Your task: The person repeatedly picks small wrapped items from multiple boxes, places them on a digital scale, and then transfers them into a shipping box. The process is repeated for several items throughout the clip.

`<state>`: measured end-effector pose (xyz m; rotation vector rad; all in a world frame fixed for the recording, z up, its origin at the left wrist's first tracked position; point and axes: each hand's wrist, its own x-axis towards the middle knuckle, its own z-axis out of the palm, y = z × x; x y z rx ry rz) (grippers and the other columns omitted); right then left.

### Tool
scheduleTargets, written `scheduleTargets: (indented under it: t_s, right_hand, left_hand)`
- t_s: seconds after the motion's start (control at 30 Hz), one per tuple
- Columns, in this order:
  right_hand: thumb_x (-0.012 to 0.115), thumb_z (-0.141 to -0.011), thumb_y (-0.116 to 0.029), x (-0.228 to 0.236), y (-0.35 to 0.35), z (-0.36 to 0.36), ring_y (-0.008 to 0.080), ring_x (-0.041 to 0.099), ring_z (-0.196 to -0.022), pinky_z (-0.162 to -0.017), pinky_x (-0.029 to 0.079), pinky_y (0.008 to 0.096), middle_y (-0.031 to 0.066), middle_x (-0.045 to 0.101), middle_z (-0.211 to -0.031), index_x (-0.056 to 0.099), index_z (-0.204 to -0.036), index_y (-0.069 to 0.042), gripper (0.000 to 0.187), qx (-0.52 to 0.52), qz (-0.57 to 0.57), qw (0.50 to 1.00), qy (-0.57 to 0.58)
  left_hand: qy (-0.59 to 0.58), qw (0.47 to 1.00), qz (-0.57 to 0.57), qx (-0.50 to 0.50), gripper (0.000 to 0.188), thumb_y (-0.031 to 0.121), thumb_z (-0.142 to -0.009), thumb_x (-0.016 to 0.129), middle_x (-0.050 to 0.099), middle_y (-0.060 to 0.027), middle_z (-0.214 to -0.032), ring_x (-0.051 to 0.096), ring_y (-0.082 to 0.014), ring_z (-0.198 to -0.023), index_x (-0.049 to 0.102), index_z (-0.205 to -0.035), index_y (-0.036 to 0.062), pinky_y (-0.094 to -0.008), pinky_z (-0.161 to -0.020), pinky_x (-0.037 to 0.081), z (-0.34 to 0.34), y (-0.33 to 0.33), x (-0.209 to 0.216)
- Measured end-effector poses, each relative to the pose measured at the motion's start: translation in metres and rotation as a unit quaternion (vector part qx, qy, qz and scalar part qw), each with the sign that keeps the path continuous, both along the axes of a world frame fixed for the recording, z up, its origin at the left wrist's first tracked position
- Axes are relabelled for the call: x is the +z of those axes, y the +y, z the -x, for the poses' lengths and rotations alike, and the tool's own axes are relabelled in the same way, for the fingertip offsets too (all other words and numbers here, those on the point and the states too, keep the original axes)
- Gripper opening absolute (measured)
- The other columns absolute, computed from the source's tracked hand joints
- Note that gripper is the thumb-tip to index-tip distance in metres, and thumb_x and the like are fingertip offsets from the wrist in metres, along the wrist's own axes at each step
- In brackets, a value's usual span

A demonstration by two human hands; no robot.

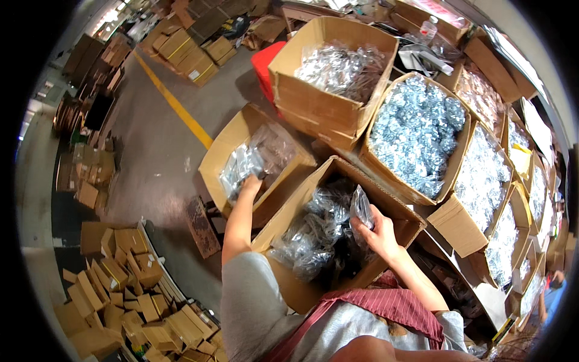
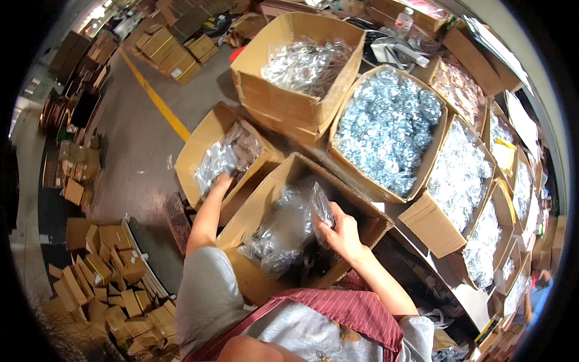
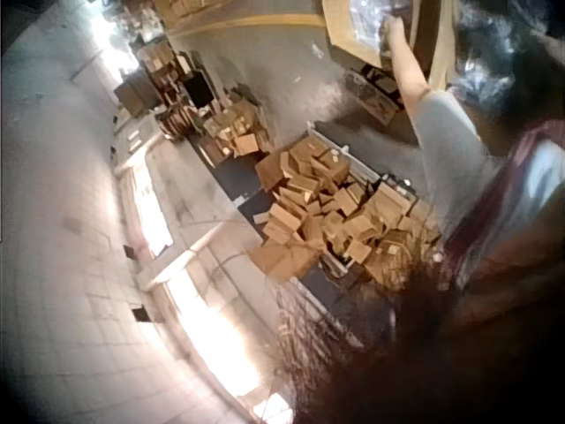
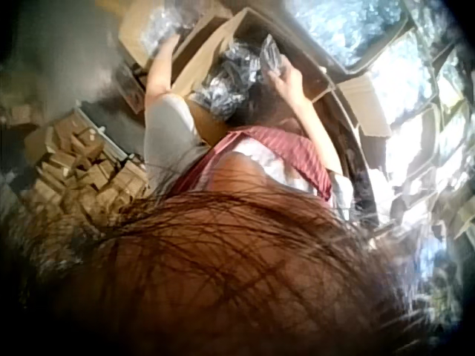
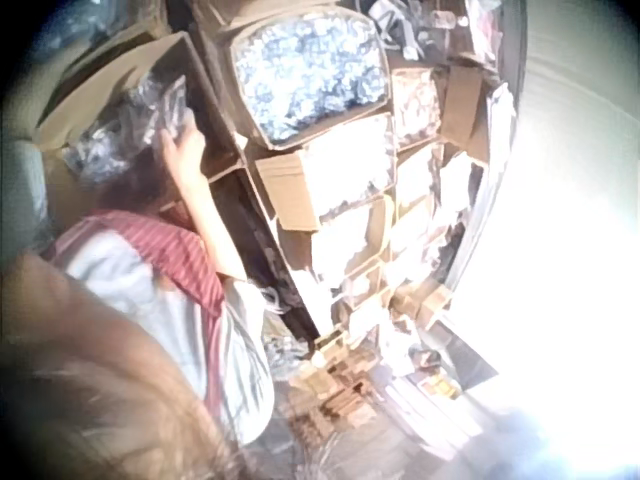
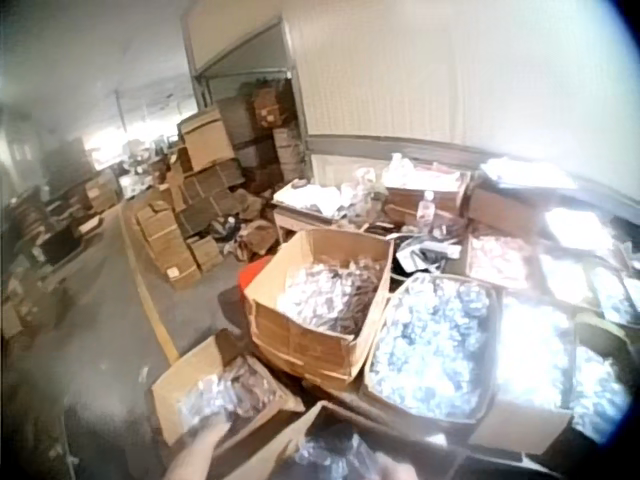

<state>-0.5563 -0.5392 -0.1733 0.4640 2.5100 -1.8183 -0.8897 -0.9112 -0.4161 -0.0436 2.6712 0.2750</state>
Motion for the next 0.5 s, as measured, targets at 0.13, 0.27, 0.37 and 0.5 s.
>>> scheduleTargets:
  t_s: [0.13,0.27,0.37,0.5]
  right_hand:
    - [0.065,-0.085,-0.017,0.002,0.014,-0.005,0.0310,0.071,-0.086,-0.076,0.053,0.0379,0.0212,0.068,-0.090,0.058,-0.117,-0.004,0.036,-0.055,-0.009,0.998,-0.021]
    - [0.066,-0.083,-0.017,-0.004,0.012,-0.002,0.0299,0.071,-0.084,-0.075,0.053,0.0373,0.0200,0.068,-0.090,0.061,-0.117,-0.004,0.037,0.005,0.029,1.000,0.008]
    - [0.066,-0.081,-0.016,-0.006,0.020,-0.014,0.0282,0.070,-0.078,-0.073,0.054,0.0365,0.0199,0.069,-0.088,0.064,-0.115,-0.004,0.036,-0.006,0.036,0.999,0.028]
    - [0.068,-0.084,-0.015,0.011,0.021,-0.028,0.0154,0.066,-0.079,-0.073,0.052,0.0328,0.0107,0.071,-0.089,0.066,-0.112,-0.003,0.030,0.004,0.135,0.989,0.058]
  left_hand:
    - [-0.064,0.997,0.015,-0.047,0.045,0.031,-0.075,0.065,0.069,-0.0271,-0.107,0.065,-0.0417,-0.104,0.070,-0.104,-0.0034,-0.0464,-0.098,0.044,0.006,0.033,0.068]
    - [-0.235,0.961,-0.098,0.104,0.033,0.020,-0.074,0.075,0.055,-0.0069,-0.071,0.050,-0.0149,-0.058,0.069,-0.096,-0.0029,-0.0331,-0.046,0.039,-0.003,-0.012,0.110]
    - [-0.183,0.959,-0.188,0.106,0.033,0.024,-0.081,0.073,0.061,-0.0068,-0.077,0.053,-0.0124,-0.060,0.068,-0.102,-0.0016,-0.0295,-0.049,0.041,-0.028,0.030,0.195]
    - [-0.063,0.821,-0.533,0.195,0.033,0.027,-0.087,0.068,0.068,-0.0067,-0.093,0.062,-0.0150,-0.068,0.065,-0.109,0.0033,-0.0281,-0.060,0.050,-0.088,0.037,0.295]
